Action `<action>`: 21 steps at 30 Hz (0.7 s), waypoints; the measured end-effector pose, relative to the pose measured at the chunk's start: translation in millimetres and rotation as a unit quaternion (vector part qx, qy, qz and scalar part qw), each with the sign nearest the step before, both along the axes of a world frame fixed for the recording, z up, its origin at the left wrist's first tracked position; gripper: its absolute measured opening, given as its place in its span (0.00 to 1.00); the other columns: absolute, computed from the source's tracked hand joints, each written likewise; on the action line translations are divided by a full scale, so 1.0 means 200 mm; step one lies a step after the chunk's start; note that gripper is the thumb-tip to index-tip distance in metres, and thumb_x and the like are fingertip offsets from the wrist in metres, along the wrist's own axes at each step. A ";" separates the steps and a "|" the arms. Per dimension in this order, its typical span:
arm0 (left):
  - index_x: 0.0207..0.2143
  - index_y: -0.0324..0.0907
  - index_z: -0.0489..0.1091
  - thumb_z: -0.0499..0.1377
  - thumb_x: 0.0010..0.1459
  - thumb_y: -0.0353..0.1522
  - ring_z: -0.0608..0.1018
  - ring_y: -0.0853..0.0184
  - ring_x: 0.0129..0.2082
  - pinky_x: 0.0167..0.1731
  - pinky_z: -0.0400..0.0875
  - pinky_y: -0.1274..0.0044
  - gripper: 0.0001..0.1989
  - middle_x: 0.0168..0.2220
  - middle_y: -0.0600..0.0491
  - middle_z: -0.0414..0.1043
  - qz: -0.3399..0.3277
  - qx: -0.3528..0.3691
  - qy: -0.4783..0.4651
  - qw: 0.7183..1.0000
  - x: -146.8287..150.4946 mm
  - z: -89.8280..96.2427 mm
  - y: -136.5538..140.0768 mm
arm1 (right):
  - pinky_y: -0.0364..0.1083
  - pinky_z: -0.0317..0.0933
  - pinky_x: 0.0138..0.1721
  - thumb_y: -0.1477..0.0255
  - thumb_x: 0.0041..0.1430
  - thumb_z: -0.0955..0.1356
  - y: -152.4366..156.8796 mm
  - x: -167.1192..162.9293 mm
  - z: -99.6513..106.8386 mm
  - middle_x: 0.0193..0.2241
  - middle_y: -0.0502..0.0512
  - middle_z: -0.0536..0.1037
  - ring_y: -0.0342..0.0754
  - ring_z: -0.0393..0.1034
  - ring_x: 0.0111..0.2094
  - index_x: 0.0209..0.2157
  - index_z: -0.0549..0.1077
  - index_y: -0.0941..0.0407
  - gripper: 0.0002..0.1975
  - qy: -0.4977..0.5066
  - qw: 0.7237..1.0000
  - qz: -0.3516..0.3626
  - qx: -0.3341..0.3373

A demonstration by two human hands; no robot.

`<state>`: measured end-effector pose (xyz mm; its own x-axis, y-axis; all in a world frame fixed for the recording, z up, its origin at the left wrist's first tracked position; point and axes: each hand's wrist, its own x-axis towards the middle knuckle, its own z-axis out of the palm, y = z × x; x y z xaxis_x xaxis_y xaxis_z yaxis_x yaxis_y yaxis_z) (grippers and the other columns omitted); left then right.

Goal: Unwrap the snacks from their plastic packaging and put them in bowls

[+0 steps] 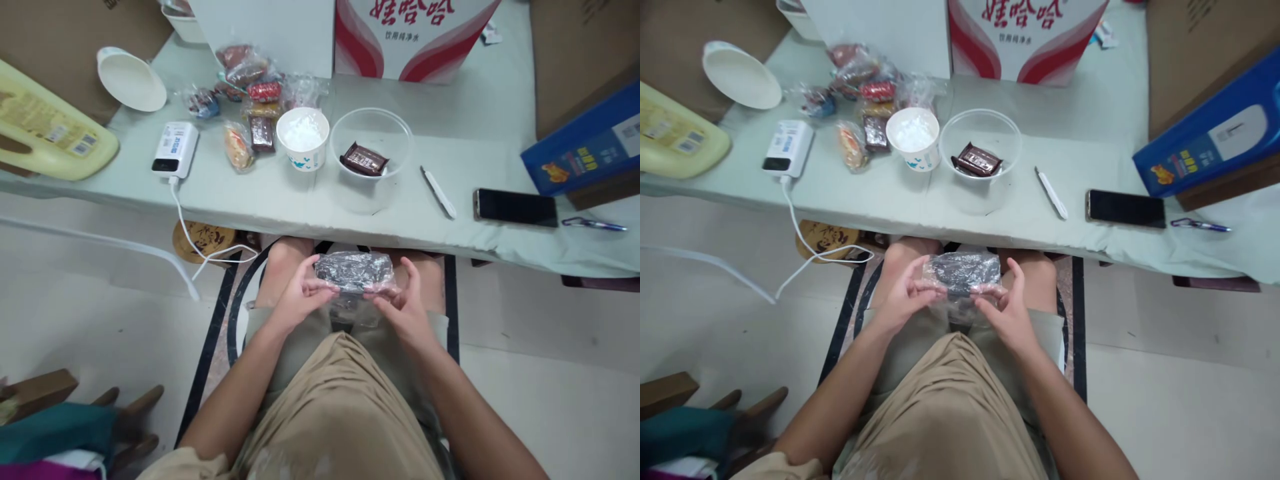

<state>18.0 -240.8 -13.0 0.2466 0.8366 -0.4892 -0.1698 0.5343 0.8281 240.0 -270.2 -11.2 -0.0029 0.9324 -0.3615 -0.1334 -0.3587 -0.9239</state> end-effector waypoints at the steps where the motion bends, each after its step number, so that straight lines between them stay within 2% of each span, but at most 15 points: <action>1: 0.68 0.44 0.44 0.71 0.48 0.36 0.83 0.62 0.39 0.42 0.75 0.73 0.52 0.38 0.48 0.81 -0.016 0.026 0.003 1.000 -0.01 0.00 -0.02 | 0.57 0.71 0.47 0.57 0.51 0.76 -0.02 0.00 0.00 0.37 0.52 0.80 0.54 0.78 0.41 0.66 0.39 0.45 0.53 -0.008 1.000 0.012 0.019; 2: 0.70 0.46 0.39 0.71 0.48 0.34 0.82 0.62 0.41 0.44 0.75 0.72 0.56 0.41 0.48 0.80 -0.034 0.057 0.016 0.998 -0.01 0.00 -0.04 | 0.57 0.70 0.49 0.60 0.52 0.76 -0.03 0.00 0.00 0.39 0.53 0.79 0.54 0.77 0.43 0.68 0.36 0.46 0.55 -0.024 0.998 0.030 0.042; 3: 0.70 0.48 0.39 0.70 0.49 0.32 0.82 0.63 0.42 0.46 0.74 0.71 0.55 0.43 0.48 0.79 -0.058 0.094 0.042 0.993 -0.01 -0.01 -0.06 | 0.57 0.70 0.50 0.62 0.54 0.75 -0.04 0.00 -0.01 0.40 0.54 0.78 0.53 0.76 0.44 0.69 0.37 0.46 0.53 -0.050 0.995 0.053 0.070; 5: 0.68 0.48 0.52 0.65 0.53 0.30 0.80 0.64 0.42 0.46 0.73 0.71 0.42 0.43 0.49 0.77 -0.114 0.175 0.134 0.969 -0.01 -0.02 -0.08 | 0.56 0.69 0.50 0.67 0.58 0.72 -0.06 0.01 -0.03 0.41 0.55 0.77 0.52 0.74 0.44 0.68 0.51 0.46 0.41 -0.136 0.976 0.109 0.134; 7: 0.58 0.47 0.69 0.59 0.57 0.27 0.78 0.64 0.40 0.45 0.73 0.71 0.25 0.41 0.49 0.75 -0.161 0.247 0.245 0.924 -0.01 -0.03 -0.09 | 0.53 0.69 0.45 0.71 0.62 0.67 -0.06 0.01 -0.05 0.39 0.56 0.75 0.51 0.73 0.40 0.58 0.69 0.47 0.22 -0.257 0.936 0.151 0.186; 8: 0.52 0.46 0.74 0.57 0.58 0.27 0.77 0.64 0.40 0.44 0.73 0.71 0.19 0.40 0.49 0.74 -0.177 0.274 0.292 0.899 -0.01 -0.03 -0.09 | 0.53 0.68 0.43 0.72 0.62 0.66 -0.07 0.00 -0.06 0.38 0.57 0.74 0.52 0.72 0.39 0.51 0.75 0.48 0.16 -0.320 0.912 0.152 0.205; 10: 0.44 0.44 0.79 0.56 0.59 0.28 0.75 0.63 0.39 0.43 0.73 0.70 0.14 0.38 0.48 0.71 -0.186 0.308 0.362 0.860 -0.01 -0.02 -0.08 | 0.55 0.67 0.44 0.72 0.62 0.66 -0.06 0.00 -0.05 0.41 0.60 0.73 0.55 0.71 0.43 0.41 0.80 0.49 0.11 -0.428 0.866 0.122 0.230; 12: 0.40 0.44 0.80 0.59 0.58 0.30 0.74 0.61 0.42 0.45 0.73 0.68 0.11 0.39 0.47 0.69 -0.174 0.334 0.393 0.839 -0.02 0.00 -0.07 | 0.62 0.61 0.53 0.71 0.60 0.68 -0.05 0.00 -0.02 0.49 0.61 0.72 0.61 0.67 0.53 0.35 0.81 0.49 0.07 -0.487 0.832 0.092 0.249; 13: 0.38 0.44 0.81 0.60 0.56 0.30 0.73 0.59 0.46 0.48 0.72 0.66 0.09 0.42 0.46 0.69 -0.166 0.344 0.393 0.836 -0.02 0.02 -0.06 | 0.65 0.55 0.57 0.70 0.59 0.69 -0.04 0.01 0.00 0.53 0.60 0.72 0.64 0.64 0.58 0.33 0.80 0.49 0.06 -0.489 0.828 0.098 0.256; 14: 0.36 0.44 0.81 0.62 0.55 0.31 0.72 0.56 0.51 0.52 0.70 0.64 0.08 0.47 0.44 0.68 -0.161 0.350 0.381 0.840 -0.03 0.04 -0.05 | 0.68 0.50 0.60 0.69 0.58 0.70 -0.02 0.02 0.03 0.53 0.58 0.73 0.65 0.63 0.60 0.32 0.80 0.49 0.04 -0.469 0.837 0.118 0.258; 15: 0.34 0.45 0.82 0.63 0.54 0.31 0.70 0.54 0.56 0.55 0.68 0.63 0.07 0.52 0.44 0.68 -0.163 0.350 0.355 0.852 -0.03 0.06 -0.03 | 0.68 0.48 0.61 0.68 0.58 0.70 0.00 0.03 0.05 0.50 0.57 0.76 0.64 0.65 0.58 0.30 0.78 0.49 0.05 -0.427 0.857 0.148 0.249; 17: 0.33 0.44 0.81 0.66 0.51 0.33 0.71 0.53 0.57 0.56 0.68 0.64 0.06 0.56 0.44 0.69 -0.181 0.315 0.266 0.893 -0.04 0.07 0.01 | 0.65 0.57 0.57 0.64 0.59 0.68 0.06 0.05 0.08 0.38 0.56 0.80 0.59 0.73 0.48 0.29 0.75 0.51 0.07 -0.298 0.918 0.192 0.179; 19: 0.32 0.42 0.79 0.67 0.51 0.36 0.78 0.57 0.45 0.46 0.74 0.68 0.08 0.46 0.44 0.77 -0.175 0.228 0.171 0.943 -0.04 0.05 0.07 | 0.57 0.67 0.45 0.57 0.60 0.68 0.13 0.06 0.08 0.29 0.52 0.78 0.54 0.75 0.36 0.37 0.73 0.50 0.11 -0.146 0.974 0.161 0.064; 21: 0.30 0.40 0.76 0.67 0.51 0.39 0.78 0.64 0.30 0.32 0.73 0.74 0.11 0.31 0.49 0.77 -0.107 0.118 0.102 0.982 -0.03 0.01 0.12 | 0.52 0.69 0.37 0.52 0.54 0.70 0.17 0.05 0.05 0.29 0.49 0.78 0.52 0.75 0.32 0.50 0.67 0.48 0.25 -0.015 0.996 0.086 -0.030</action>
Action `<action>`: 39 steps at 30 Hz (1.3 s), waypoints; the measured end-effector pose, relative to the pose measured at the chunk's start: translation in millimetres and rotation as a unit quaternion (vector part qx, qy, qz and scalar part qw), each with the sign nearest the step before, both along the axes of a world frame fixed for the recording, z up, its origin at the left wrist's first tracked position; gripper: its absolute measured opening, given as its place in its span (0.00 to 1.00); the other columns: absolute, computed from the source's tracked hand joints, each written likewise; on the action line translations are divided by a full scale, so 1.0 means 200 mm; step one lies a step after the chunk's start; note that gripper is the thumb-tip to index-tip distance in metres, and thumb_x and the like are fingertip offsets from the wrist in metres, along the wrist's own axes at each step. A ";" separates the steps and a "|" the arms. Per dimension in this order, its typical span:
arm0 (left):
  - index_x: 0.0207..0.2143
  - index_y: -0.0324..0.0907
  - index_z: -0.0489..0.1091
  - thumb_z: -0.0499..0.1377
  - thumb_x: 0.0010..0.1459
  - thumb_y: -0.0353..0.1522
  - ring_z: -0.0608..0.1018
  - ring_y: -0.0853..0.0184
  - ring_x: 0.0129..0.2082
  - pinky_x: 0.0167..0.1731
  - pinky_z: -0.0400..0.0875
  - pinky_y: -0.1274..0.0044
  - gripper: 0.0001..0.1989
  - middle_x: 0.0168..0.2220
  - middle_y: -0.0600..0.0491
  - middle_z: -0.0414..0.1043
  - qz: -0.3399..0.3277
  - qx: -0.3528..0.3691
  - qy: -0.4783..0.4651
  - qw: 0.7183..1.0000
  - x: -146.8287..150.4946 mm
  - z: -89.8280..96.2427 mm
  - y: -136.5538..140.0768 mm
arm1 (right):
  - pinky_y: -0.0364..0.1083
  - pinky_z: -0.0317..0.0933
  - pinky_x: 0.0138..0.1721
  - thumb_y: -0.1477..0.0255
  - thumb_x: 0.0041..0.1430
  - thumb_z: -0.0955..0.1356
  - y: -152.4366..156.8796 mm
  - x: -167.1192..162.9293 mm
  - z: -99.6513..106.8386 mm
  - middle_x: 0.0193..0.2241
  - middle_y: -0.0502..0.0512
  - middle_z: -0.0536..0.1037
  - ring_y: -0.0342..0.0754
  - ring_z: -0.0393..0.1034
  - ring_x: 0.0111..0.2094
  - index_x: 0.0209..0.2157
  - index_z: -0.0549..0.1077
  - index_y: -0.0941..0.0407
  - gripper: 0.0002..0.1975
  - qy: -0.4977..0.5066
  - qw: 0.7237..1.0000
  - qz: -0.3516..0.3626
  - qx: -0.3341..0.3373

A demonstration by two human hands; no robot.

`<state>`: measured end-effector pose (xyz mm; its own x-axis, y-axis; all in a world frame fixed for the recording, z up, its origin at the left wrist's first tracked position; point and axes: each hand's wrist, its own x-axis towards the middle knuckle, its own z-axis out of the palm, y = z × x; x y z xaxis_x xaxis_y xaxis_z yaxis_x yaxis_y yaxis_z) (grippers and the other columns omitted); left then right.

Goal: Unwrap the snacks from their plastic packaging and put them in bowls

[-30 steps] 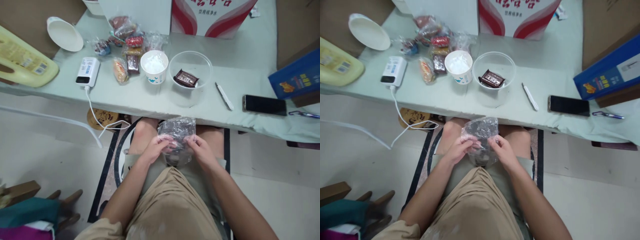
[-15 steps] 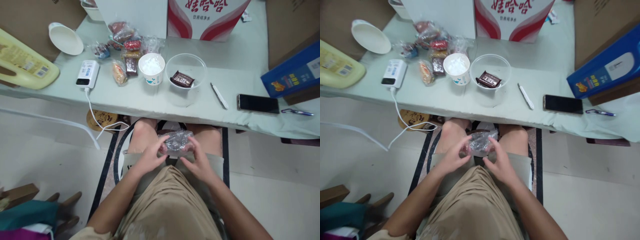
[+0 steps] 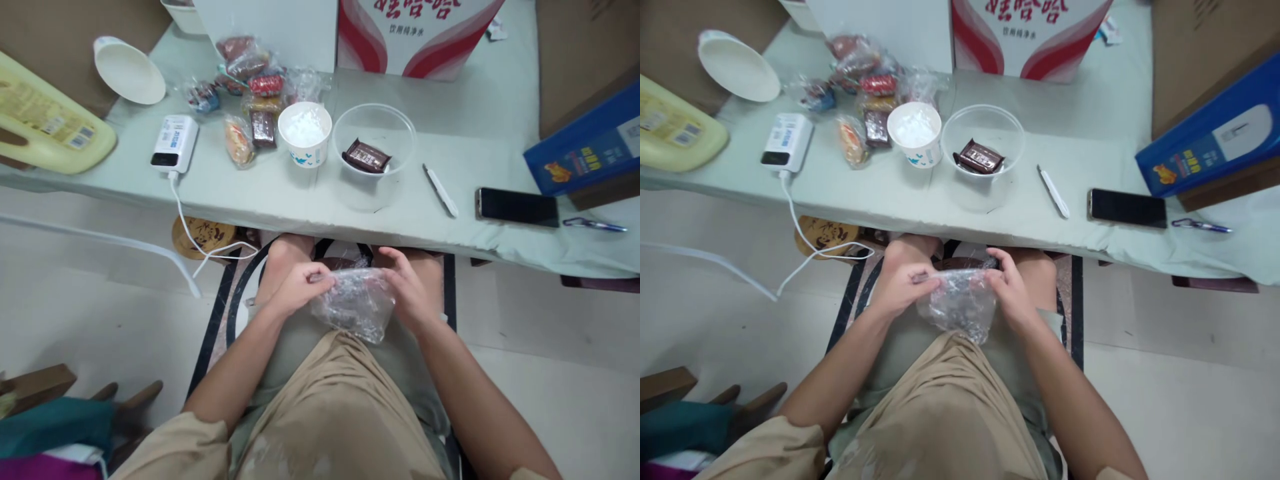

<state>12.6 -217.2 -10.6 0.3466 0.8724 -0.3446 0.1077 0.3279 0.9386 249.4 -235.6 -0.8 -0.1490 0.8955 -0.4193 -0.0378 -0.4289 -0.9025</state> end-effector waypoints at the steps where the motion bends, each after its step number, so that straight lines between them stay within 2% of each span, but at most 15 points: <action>1: 0.31 0.40 0.75 0.68 0.50 0.40 0.76 0.67 0.25 0.27 0.71 0.76 0.13 0.27 0.51 0.76 0.049 -0.051 -0.032 0.997 0.01 -0.02 0.02 | 0.50 0.69 0.36 0.52 0.50 0.73 0.01 -0.01 -0.02 0.31 0.49 0.78 0.51 0.76 0.32 0.56 0.62 0.47 0.35 0.045 0.998 -0.029 -0.033; 3: 0.37 0.41 0.73 0.71 0.46 0.39 0.75 0.70 0.23 0.24 0.68 0.79 0.18 0.26 0.54 0.75 0.132 -0.130 -0.101 0.978 0.02 -0.06 0.05 | 0.48 0.69 0.37 0.56 0.42 0.78 0.03 -0.04 -0.05 0.31 0.47 0.78 0.49 0.75 0.31 0.60 0.56 0.48 0.46 0.094 0.992 -0.046 -0.074; 5: 0.42 0.42 0.73 0.73 0.42 0.38 0.77 0.68 0.26 0.27 0.71 0.78 0.24 0.29 0.53 0.77 0.162 -0.189 -0.163 0.955 0.03 -0.08 0.07 | 0.46 0.68 0.35 0.62 0.40 0.80 0.02 -0.07 -0.08 0.29 0.45 0.77 0.46 0.74 0.30 0.60 0.56 0.49 0.49 0.100 0.989 -0.061 -0.091; 9: 0.36 0.39 0.73 0.76 0.39 0.37 0.80 0.67 0.30 0.28 0.71 0.79 0.23 0.32 0.50 0.79 0.151 -0.237 -0.177 0.943 0.05 -0.08 0.05 | 0.47 0.69 0.35 0.58 0.39 0.79 0.02 -0.12 -0.14 0.35 0.48 0.79 0.48 0.76 0.34 0.56 0.63 0.48 0.42 0.155 0.970 -0.169 -0.087; 12: 0.34 0.39 0.70 0.76 0.38 0.39 0.79 0.70 0.29 0.28 0.71 0.81 0.24 0.30 0.54 0.77 0.178 -0.210 -0.183 0.944 0.06 -0.09 0.04 | 0.48 0.70 0.38 0.56 0.35 0.81 0.01 -0.14 -0.18 0.37 0.54 0.81 0.51 0.77 0.38 0.43 0.72 0.52 0.32 0.187 0.965 -0.140 -0.122; 15: 0.38 0.41 0.68 0.75 0.41 0.43 0.79 0.69 0.28 0.30 0.73 0.79 0.27 0.31 0.54 0.77 0.145 -0.189 -0.166 0.957 0.05 -0.11 0.03 | 0.47 0.70 0.38 0.56 0.37 0.81 0.00 -0.14 -0.20 0.34 0.54 0.82 0.50 0.77 0.35 0.35 0.74 0.55 0.26 0.157 0.973 -0.106 -0.129; 19: 0.39 0.40 0.66 0.69 0.48 0.49 0.72 0.74 0.20 0.23 0.67 0.81 0.27 0.24 0.58 0.71 0.073 -0.150 -0.100 0.981 0.00 -0.14 0.04 | 0.45 0.67 0.31 0.54 0.40 0.79 0.02 -0.13 -0.20 0.28 0.51 0.81 0.47 0.74 0.27 0.36 0.75 0.55 0.25 0.095 0.987 -0.056 -0.117; 21: 0.44 0.40 0.67 0.70 0.47 0.49 0.73 0.73 0.21 0.25 0.69 0.80 0.29 0.24 0.59 0.71 0.046 -0.151 -0.105 0.982 -0.02 -0.15 0.04 | 0.44 0.66 0.30 0.55 0.41 0.79 0.02 -0.12 -0.20 0.25 0.50 0.80 0.46 0.73 0.26 0.35 0.77 0.55 0.24 0.070 0.991 -0.041 -0.104; 25: 0.52 0.41 0.66 0.71 0.46 0.48 0.75 0.70 0.24 0.28 0.71 0.77 0.35 0.28 0.57 0.74 0.016 -0.164 -0.110 0.980 -0.08 -0.16 0.05 | 0.45 0.68 0.33 0.58 0.41 0.79 0.02 -0.12 -0.21 0.28 0.49 0.80 0.48 0.74 0.29 0.44 0.77 0.52 0.28 0.131 0.983 -0.056 -0.118; 28: 0.44 0.39 0.72 0.72 0.45 0.46 0.75 0.71 0.25 0.28 0.69 0.79 0.28 0.29 0.54 0.75 0.036 -0.137 -0.109 0.984 -0.12 -0.17 0.05 | 0.46 0.68 0.31 0.60 0.39 0.80 -0.01 -0.12 -0.25 0.27 0.48 0.80 0.47 0.72 0.27 0.41 0.78 0.50 0.25 0.190 0.967 -0.103 -0.133; 30: 0.38 0.38 0.75 0.73 0.41 0.46 0.75 0.70 0.25 0.29 0.69 0.79 0.27 0.28 0.52 0.75 0.019 -0.168 -0.140 0.976 -0.14 -0.18 0.05 | 0.45 0.67 0.29 0.62 0.37 0.80 -0.03 -0.10 -0.28 0.25 0.48 0.78 0.46 0.70 0.25 0.33 0.78 0.51 0.19 0.211 0.960 -0.126 -0.136; 32: 0.34 0.37 0.75 0.71 0.37 0.53 0.74 0.69 0.24 0.27 0.69 0.77 0.30 0.26 0.51 0.74 -0.016 -0.217 -0.188 0.958 -0.16 -0.19 0.06 | 0.44 0.65 0.26 0.64 0.36 0.80 -0.03 -0.07 -0.28 0.24 0.49 0.78 0.45 0.69 0.24 0.26 0.76 0.53 0.15 0.225 0.959 -0.110 -0.136; 35: 0.27 0.37 0.73 0.67 0.40 0.56 0.71 0.70 0.24 0.26 0.64 0.78 0.30 0.25 0.51 0.71 -0.010 -0.175 -0.181 0.968 -0.15 -0.18 0.09 | 0.48 0.68 0.33 0.64 0.37 0.77 -0.03 -0.02 -0.26 0.38 0.56 0.82 0.52 0.75 0.34 0.23 0.77 0.53 0.11 0.244 0.961 -0.058 -0.113; 37: 0.27 0.38 0.71 0.70 0.43 0.46 0.68 0.72 0.26 0.28 0.60 0.80 0.21 0.25 0.55 0.68 0.005 -0.094 -0.105 0.990 -0.13 -0.16 0.11 | 0.54 0.69 0.43 0.60 0.41 0.76 -0.02 0.01 -0.24 0.52 0.57 0.78 0.60 0.75 0.48 0.24 0.77 0.53 0.12 0.256 0.962 -0.053 -0.082; 39: 0.29 0.39 0.70 0.70 0.43 0.36 0.67 0.73 0.28 0.29 0.59 0.81 0.14 0.27 0.57 0.67 -0.014 -0.041 -0.039 0.998 -0.11 -0.14 0.12 | 0.57 0.67 0.47 0.56 0.44 0.75 -0.01 0.02 -0.23 0.57 0.56 0.74 0.61 0.72 0.53 0.30 0.77 0.51 0.15 0.242 0.965 -0.056 -0.079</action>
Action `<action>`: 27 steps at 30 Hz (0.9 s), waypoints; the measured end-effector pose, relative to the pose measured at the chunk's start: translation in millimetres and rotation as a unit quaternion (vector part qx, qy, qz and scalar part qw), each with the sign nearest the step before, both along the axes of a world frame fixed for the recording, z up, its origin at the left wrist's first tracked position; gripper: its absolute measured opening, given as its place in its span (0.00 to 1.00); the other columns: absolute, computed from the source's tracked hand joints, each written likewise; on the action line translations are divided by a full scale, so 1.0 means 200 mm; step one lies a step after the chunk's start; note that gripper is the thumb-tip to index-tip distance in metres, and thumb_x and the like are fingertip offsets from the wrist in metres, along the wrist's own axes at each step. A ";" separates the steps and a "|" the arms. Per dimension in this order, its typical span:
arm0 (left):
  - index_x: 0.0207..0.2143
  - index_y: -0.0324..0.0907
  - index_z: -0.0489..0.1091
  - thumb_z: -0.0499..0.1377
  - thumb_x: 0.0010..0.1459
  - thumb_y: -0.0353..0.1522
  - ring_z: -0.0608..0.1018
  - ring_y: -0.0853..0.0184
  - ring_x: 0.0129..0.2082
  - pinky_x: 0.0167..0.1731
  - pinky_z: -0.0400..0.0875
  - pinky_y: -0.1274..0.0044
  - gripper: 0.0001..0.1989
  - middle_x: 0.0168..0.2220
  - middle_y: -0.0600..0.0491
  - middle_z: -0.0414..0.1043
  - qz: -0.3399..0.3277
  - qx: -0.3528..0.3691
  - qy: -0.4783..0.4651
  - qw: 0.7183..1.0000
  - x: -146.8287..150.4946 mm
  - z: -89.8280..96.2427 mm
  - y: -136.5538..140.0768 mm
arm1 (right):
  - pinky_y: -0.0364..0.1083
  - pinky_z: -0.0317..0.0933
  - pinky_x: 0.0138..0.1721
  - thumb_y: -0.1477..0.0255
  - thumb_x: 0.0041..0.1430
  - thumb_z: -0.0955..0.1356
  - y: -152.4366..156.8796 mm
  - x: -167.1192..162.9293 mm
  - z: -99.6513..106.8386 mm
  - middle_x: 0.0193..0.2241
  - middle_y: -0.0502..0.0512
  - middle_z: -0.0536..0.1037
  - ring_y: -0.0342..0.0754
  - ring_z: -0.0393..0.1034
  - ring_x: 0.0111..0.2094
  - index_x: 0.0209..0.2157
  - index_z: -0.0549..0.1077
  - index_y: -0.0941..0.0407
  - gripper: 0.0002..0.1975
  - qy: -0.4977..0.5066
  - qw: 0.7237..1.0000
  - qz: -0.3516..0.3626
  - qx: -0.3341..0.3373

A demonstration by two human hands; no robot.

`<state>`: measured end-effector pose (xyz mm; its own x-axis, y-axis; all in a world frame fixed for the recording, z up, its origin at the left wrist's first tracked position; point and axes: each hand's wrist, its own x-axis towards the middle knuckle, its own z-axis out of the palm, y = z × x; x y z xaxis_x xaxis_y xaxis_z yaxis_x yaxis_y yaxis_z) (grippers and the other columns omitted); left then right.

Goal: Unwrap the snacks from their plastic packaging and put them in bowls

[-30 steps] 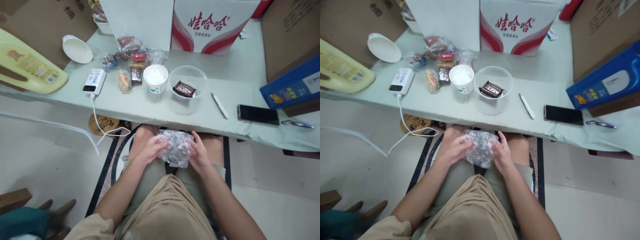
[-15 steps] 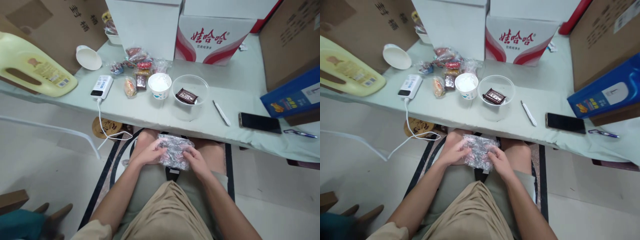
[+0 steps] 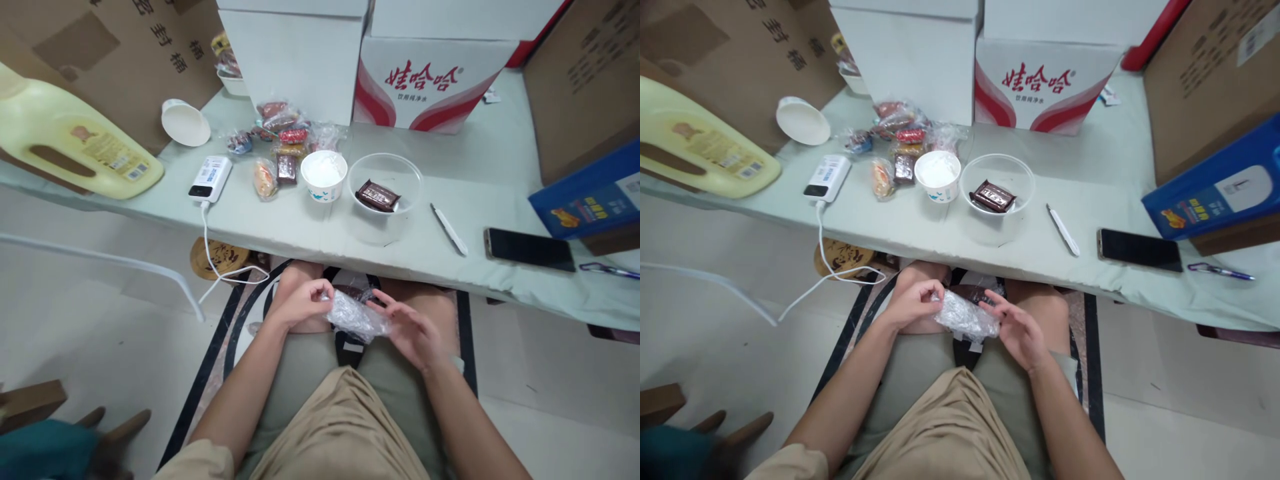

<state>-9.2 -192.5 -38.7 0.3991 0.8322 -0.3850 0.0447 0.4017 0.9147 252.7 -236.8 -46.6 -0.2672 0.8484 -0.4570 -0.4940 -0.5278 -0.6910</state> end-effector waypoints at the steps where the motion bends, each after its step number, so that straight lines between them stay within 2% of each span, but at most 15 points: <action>1: 0.30 0.39 0.69 0.69 0.44 0.34 0.67 0.73 0.28 0.30 0.60 0.80 0.13 0.28 0.58 0.66 -0.017 0.010 0.013 1.000 0.01 0.01 0.01 | 0.56 0.68 0.45 0.56 0.45 0.76 0.01 0.00 0.00 0.56 0.56 0.74 0.59 0.73 0.51 0.35 0.75 0.49 0.17 -0.022 1.000 0.009 -0.012; 3: 0.34 0.40 0.69 0.67 0.45 0.33 0.68 0.73 0.29 0.31 0.62 0.80 0.14 0.30 0.58 0.66 -0.044 0.012 0.013 0.999 0.01 0.03 0.03 | 0.50 0.67 0.38 0.61 0.43 0.78 0.02 -0.02 0.00 0.49 0.56 0.77 0.52 0.75 0.41 0.45 0.71 0.47 0.27 -0.083 0.994 0.058 -0.034; 4: 0.37 0.41 0.69 0.66 0.46 0.33 0.68 0.73 0.29 0.31 0.63 0.79 0.16 0.30 0.58 0.66 -0.045 0.012 0.011 0.999 0.01 0.04 0.04 | 0.47 0.66 0.35 0.63 0.41 0.79 0.02 -0.03 0.00 0.44 0.55 0.78 0.48 0.73 0.35 0.46 0.70 0.48 0.29 -0.115 0.989 0.090 -0.036; 6: 0.44 0.42 0.68 0.66 0.46 0.33 0.70 0.72 0.29 0.31 0.65 0.79 0.21 0.30 0.59 0.67 -0.023 0.018 0.021 0.999 0.00 0.05 0.08 | 0.44 0.62 0.32 0.66 0.39 0.79 0.04 -0.06 0.00 0.33 0.51 0.77 0.43 0.68 0.29 0.43 0.71 0.52 0.28 -0.169 0.977 0.129 -0.019; 8: 0.48 0.42 0.67 0.67 0.46 0.32 0.73 0.70 0.31 0.34 0.68 0.78 0.26 0.33 0.57 0.69 0.004 0.029 0.040 0.999 -0.02 0.04 0.10 | 0.43 0.59 0.31 0.65 0.40 0.78 0.05 -0.10 0.02 0.28 0.48 0.73 0.42 0.64 0.27 0.37 0.72 0.55 0.22 -0.210 0.971 0.115 0.010; 11: 0.54 0.45 0.64 0.67 0.45 0.32 0.77 0.68 0.37 0.40 0.73 0.74 0.32 0.43 0.52 0.70 0.074 0.059 0.069 0.993 -0.04 0.05 0.11 | 0.42 0.56 0.29 0.62 0.45 0.74 0.08 -0.13 0.04 0.25 0.47 0.70 0.42 0.61 0.27 0.30 0.70 0.55 0.15 -0.258 0.963 0.052 0.057; 13: 0.51 0.45 0.65 0.65 0.48 0.32 0.78 0.67 0.38 0.42 0.74 0.72 0.26 0.44 0.51 0.70 0.164 0.124 0.127 0.970 -0.03 0.07 0.07 | 0.42 0.54 0.28 0.61 0.48 0.72 0.08 -0.14 0.06 0.24 0.47 0.68 0.42 0.59 0.26 0.28 0.68 0.55 0.13 -0.289 0.953 0.021 0.085; 15: 0.42 0.43 0.68 0.62 0.53 0.33 0.77 0.65 0.39 0.45 0.74 0.69 0.13 0.39 0.51 0.71 0.213 0.219 0.204 0.930 0.01 0.11 0.02 | 0.42 0.54 0.28 0.62 0.50 0.71 0.08 -0.15 0.07 0.26 0.49 0.70 0.43 0.60 0.27 0.27 0.68 0.54 0.11 -0.312 0.942 0.006 0.121; 16: 0.39 0.43 0.69 0.61 0.55 0.33 0.77 0.64 0.41 0.48 0.73 0.68 0.09 0.38 0.50 0.72 0.196 0.263 0.234 0.915 0.04 0.13 -0.01 | 0.43 0.55 0.29 0.63 0.51 0.70 0.07 -0.15 0.08 0.28 0.50 0.72 0.44 0.61 0.28 0.27 0.67 0.54 0.10 -0.315 0.938 0.008 0.142; 17: 0.40 0.43 0.71 0.61 0.55 0.33 0.77 0.62 0.45 0.52 0.72 0.66 0.09 0.40 0.49 0.74 0.151 0.294 0.245 0.911 0.07 0.14 -0.04 | 0.43 0.57 0.31 0.64 0.51 0.70 0.07 -0.15 0.09 0.31 0.51 0.74 0.45 0.63 0.31 0.27 0.67 0.54 0.10 -0.308 0.938 0.012 0.161; 18: 0.44 0.43 0.71 0.63 0.53 0.34 0.75 0.59 0.51 0.56 0.69 0.65 0.15 0.47 0.47 0.74 0.098 0.306 0.242 0.915 0.11 0.15 -0.06 | 0.43 0.58 0.32 0.65 0.52 0.69 0.06 -0.16 0.10 0.33 0.52 0.75 0.45 0.65 0.32 0.27 0.66 0.54 0.09 -0.292 0.940 0.019 0.175; 20: 0.55 0.43 0.68 0.66 0.50 0.34 0.71 0.56 0.60 0.61 0.65 0.64 0.28 0.58 0.44 0.70 0.007 0.275 0.206 0.939 0.18 0.15 -0.09 | 0.43 0.58 0.32 0.65 0.53 0.69 0.04 -0.17 0.11 0.33 0.51 0.75 0.44 0.64 0.31 0.27 0.65 0.54 0.09 -0.245 0.953 0.033 0.175; 21: 0.58 0.43 0.66 0.66 0.50 0.34 0.71 0.56 0.60 0.61 0.65 0.65 0.32 0.60 0.44 0.69 -0.013 0.239 0.180 0.954 0.22 0.13 -0.09 | 0.42 0.58 0.30 0.64 0.54 0.69 0.04 -0.18 0.12 0.32 0.51 0.75 0.43 0.63 0.29 0.28 0.65 0.54 0.10 -0.221 0.961 0.034 0.162; 24: 0.54 0.40 0.69 0.59 0.53 0.32 0.78 0.60 0.48 0.49 0.73 0.70 0.24 0.50 0.46 0.76 0.005 0.115 0.108 0.988 0.28 0.07 -0.08 | 0.43 0.61 0.31 0.61 0.54 0.69 0.02 -0.17 0.11 0.33 0.51 0.75 0.44 0.64 0.29 0.33 0.68 0.53 0.11 -0.213 0.970 0.003 0.119; 27: 0.45 0.39 0.74 0.57 0.53 0.31 0.77 0.63 0.38 0.40 0.72 0.74 0.17 0.39 0.50 0.77 0.052 0.050 0.064 0.995 0.28 0.03 -0.06 | 0.48 0.65 0.41 0.61 0.52 0.71 0.01 -0.14 0.08 0.37 0.55 0.76 0.49 0.69 0.38 0.37 0.70 0.52 0.13 -0.310 0.942 -0.077 0.105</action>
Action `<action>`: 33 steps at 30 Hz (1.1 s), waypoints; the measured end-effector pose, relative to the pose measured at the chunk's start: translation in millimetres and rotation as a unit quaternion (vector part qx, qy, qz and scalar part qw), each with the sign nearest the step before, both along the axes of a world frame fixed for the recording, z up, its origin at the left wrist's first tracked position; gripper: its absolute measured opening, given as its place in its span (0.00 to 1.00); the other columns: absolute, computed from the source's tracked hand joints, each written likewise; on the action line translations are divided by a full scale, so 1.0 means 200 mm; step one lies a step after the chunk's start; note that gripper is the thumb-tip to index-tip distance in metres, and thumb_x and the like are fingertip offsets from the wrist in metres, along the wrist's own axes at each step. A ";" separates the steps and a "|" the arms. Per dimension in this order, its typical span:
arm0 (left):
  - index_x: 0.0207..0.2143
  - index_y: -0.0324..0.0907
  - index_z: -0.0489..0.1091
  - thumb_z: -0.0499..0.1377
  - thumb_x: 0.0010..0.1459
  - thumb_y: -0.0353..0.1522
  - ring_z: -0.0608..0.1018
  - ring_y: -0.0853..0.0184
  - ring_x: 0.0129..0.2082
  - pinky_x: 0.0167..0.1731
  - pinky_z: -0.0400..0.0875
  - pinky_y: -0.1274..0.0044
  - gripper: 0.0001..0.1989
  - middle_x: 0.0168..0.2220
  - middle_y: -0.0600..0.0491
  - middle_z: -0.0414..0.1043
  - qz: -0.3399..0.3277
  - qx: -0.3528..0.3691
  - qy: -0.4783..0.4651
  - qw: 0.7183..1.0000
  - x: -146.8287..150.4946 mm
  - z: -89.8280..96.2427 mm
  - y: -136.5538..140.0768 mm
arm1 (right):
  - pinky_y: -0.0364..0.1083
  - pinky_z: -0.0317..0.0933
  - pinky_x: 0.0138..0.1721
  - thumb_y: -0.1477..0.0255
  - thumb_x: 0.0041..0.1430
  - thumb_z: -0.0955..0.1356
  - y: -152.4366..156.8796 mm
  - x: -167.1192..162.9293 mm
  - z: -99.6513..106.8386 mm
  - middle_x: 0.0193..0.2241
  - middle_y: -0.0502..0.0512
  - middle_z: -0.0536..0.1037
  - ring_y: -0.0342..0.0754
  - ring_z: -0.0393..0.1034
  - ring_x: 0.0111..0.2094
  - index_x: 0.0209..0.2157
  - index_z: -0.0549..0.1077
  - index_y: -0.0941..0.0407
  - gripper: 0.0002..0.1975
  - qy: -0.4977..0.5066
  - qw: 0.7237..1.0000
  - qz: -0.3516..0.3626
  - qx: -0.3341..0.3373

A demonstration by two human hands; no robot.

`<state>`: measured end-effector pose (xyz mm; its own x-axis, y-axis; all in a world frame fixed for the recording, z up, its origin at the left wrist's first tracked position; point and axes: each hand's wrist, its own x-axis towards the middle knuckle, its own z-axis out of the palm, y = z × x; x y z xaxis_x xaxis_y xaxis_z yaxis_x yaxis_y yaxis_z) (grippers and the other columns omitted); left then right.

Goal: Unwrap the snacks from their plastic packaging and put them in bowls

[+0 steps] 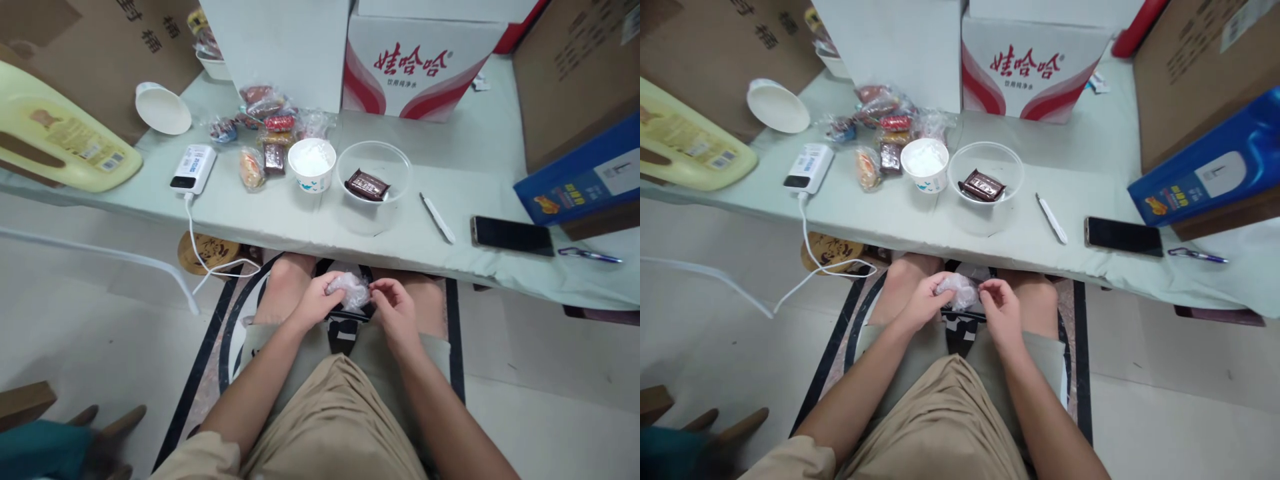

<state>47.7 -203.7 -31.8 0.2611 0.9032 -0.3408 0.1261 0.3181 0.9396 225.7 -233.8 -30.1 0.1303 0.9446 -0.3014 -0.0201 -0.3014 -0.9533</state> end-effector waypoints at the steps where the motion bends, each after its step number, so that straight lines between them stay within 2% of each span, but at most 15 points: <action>1: 0.44 0.39 0.74 0.58 0.52 0.31 0.77 0.64 0.38 0.40 0.72 0.74 0.16 0.39 0.51 0.76 0.002 -0.004 -0.004 1.000 -0.01 0.00 0.01 | 0.50 0.66 0.45 0.61 0.52 0.72 0.00 0.01 -0.01 0.39 0.56 0.76 0.51 0.69 0.42 0.39 0.70 0.52 0.15 -0.025 1.000 -0.011 0.011; 2: 0.42 0.40 0.75 0.59 0.51 0.31 0.76 0.64 0.39 0.39 0.71 0.75 0.15 0.39 0.51 0.76 -0.005 -0.004 -0.003 1.000 -0.01 0.01 0.01 | 0.51 0.65 0.48 0.62 0.51 0.73 -0.01 0.02 -0.02 0.43 0.57 0.76 0.52 0.69 0.45 0.42 0.70 0.52 0.17 -0.040 0.999 -0.001 0.023; 4: 0.42 0.41 0.74 0.62 0.48 0.30 0.75 0.64 0.39 0.38 0.70 0.76 0.16 0.40 0.51 0.74 -0.026 -0.008 -0.002 1.000 -0.02 0.03 0.00 | 0.52 0.64 0.51 0.64 0.50 0.74 -0.01 0.01 -0.03 0.46 0.57 0.76 0.52 0.70 0.47 0.47 0.69 0.52 0.22 -0.052 0.996 0.068 0.036; 6: 0.46 0.42 0.72 0.65 0.45 0.30 0.75 0.65 0.39 0.37 0.70 0.76 0.22 0.41 0.51 0.73 -0.028 -0.022 -0.036 0.999 -0.03 0.05 -0.02 | 0.51 0.65 0.46 0.65 0.51 0.73 -0.01 -0.02 -0.03 0.40 0.55 0.77 0.51 0.71 0.41 0.44 0.70 0.53 0.19 -0.056 0.990 0.129 0.021; 8: 0.49 0.43 0.68 0.68 0.43 0.32 0.74 0.65 0.38 0.37 0.70 0.76 0.29 0.41 0.52 0.72 -0.019 -0.041 -0.080 0.996 -0.02 0.05 -0.04 | 0.48 0.65 0.38 0.63 0.53 0.72 0.00 -0.05 -0.02 0.32 0.52 0.75 0.48 0.70 0.33 0.38 0.69 0.53 0.13 -0.050 0.990 0.132 0.004; 9: 0.48 0.43 0.68 0.69 0.42 0.33 0.74 0.66 0.37 0.37 0.69 0.76 0.28 0.40 0.52 0.72 -0.007 -0.045 -0.084 0.995 -0.03 0.04 -0.04 | 0.47 0.64 0.35 0.62 0.53 0.72 0.01 -0.06 -0.02 0.32 0.52 0.75 0.48 0.69 0.32 0.36 0.69 0.53 0.13 -0.040 0.992 0.122 0.004; 11: 0.40 0.42 0.68 0.68 0.43 0.34 0.72 0.67 0.33 0.34 0.68 0.76 0.20 0.35 0.54 0.71 0.050 -0.032 -0.044 0.997 -0.06 0.05 -0.02 | 0.47 0.66 0.37 0.61 0.54 0.72 0.00 -0.04 -0.02 0.34 0.54 0.76 0.49 0.71 0.35 0.37 0.69 0.53 0.14 -0.025 0.995 0.095 0.024; 13: 0.31 0.42 0.66 0.64 0.47 0.35 0.70 0.68 0.29 0.32 0.66 0.76 0.11 0.29 0.56 0.68 0.148 0.022 0.045 0.988 -0.11 0.10 0.06 | 0.49 0.67 0.40 0.60 0.57 0.70 -0.03 0.05 -0.04 0.37 0.56 0.77 0.51 0.72 0.38 0.40 0.70 0.53 0.13 -0.066 0.994 0.065 0.057; 15: 0.28 0.43 0.65 0.62 0.51 0.35 0.70 0.67 0.29 0.32 0.66 0.75 0.08 0.27 0.56 0.66 0.219 0.122 0.161 0.955 -0.17 0.19 0.21 | 0.49 0.66 0.40 0.61 0.61 0.67 -0.08 0.16 -0.08 0.35 0.56 0.78 0.51 0.73 0.37 0.39 0.72 0.53 0.11 -0.177 0.978 0.037 0.101; 17: 0.28 0.43 0.65 0.60 0.53 0.32 0.71 0.65 0.34 0.38 0.67 0.74 0.05 0.29 0.54 0.67 0.257 0.252 0.269 0.894 -0.21 0.31 0.41 | 0.49 0.64 0.36 0.64 0.62 0.66 -0.14 0.27 -0.13 0.30 0.56 0.78 0.50 0.72 0.32 0.35 0.73 0.54 0.09 -0.310 0.937 0.029 0.161; 19: 0.30 0.42 0.67 0.59 0.53 0.28 0.73 0.62 0.42 0.46 0.67 0.71 0.02 0.37 0.51 0.70 0.261 0.341 0.359 0.829 -0.22 0.43 0.64 | 0.48 0.61 0.33 0.67 0.62 0.65 -0.19 0.34 -0.18 0.26 0.55 0.78 0.49 0.70 0.28 0.31 0.73 0.54 0.08 -0.406 0.886 0.050 0.219; 21: 0.36 0.42 0.71 0.59 0.54 0.27 0.72 0.59 0.48 0.50 0.66 0.69 0.06 0.43 0.48 0.71 0.207 0.357 0.437 0.799 -0.20 0.50 0.86 | 0.48 0.60 0.32 0.70 0.62 0.64 -0.21 0.37 -0.21 0.24 0.54 0.77 0.48 0.69 0.26 0.29 0.73 0.54 0.09 -0.458 0.846 0.081 0.262; 24: 0.41 0.44 0.75 0.59 0.52 0.25 0.74 0.55 0.48 0.50 0.66 0.68 0.14 0.44 0.47 0.75 0.048 0.301 0.541 0.784 -0.17 0.55 1.10 | 0.47 0.58 0.30 0.73 0.62 0.64 -0.18 0.36 -0.23 0.21 0.52 0.75 0.47 0.67 0.24 0.28 0.72 0.54 0.10 -0.493 0.815 0.094 0.290; 28: 0.39 0.44 0.78 0.62 0.50 0.33 0.77 0.57 0.43 0.46 0.68 0.72 0.12 0.38 0.49 0.78 -0.147 0.187 0.592 0.770 -0.19 0.61 1.23 | 0.46 0.57 0.30 0.75 0.61 0.64 -0.15 0.35 -0.24 0.20 0.51 0.73 0.46 0.65 0.23 0.27 0.72 0.55 0.09 -0.495 0.811 0.097 0.295; 33: 0.35 0.44 0.79 0.60 0.46 0.31 0.78 0.62 0.37 0.41 0.68 0.76 0.12 0.33 0.53 0.78 -0.261 0.143 0.577 0.761 -0.23 0.68 1.32 | 0.46 0.57 0.29 0.76 0.61 0.65 -0.15 0.34 -0.24 0.21 0.52 0.74 0.46 0.65 0.23 0.28 0.72 0.56 0.08 -0.473 0.817 0.096 0.314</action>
<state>1.5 60.4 104.0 0.2857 0.8594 -0.4240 0.9583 -0.2551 0.1289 293.8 -264.1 -78.3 -0.1451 0.9043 0.4014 0.8063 0.3432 -0.4817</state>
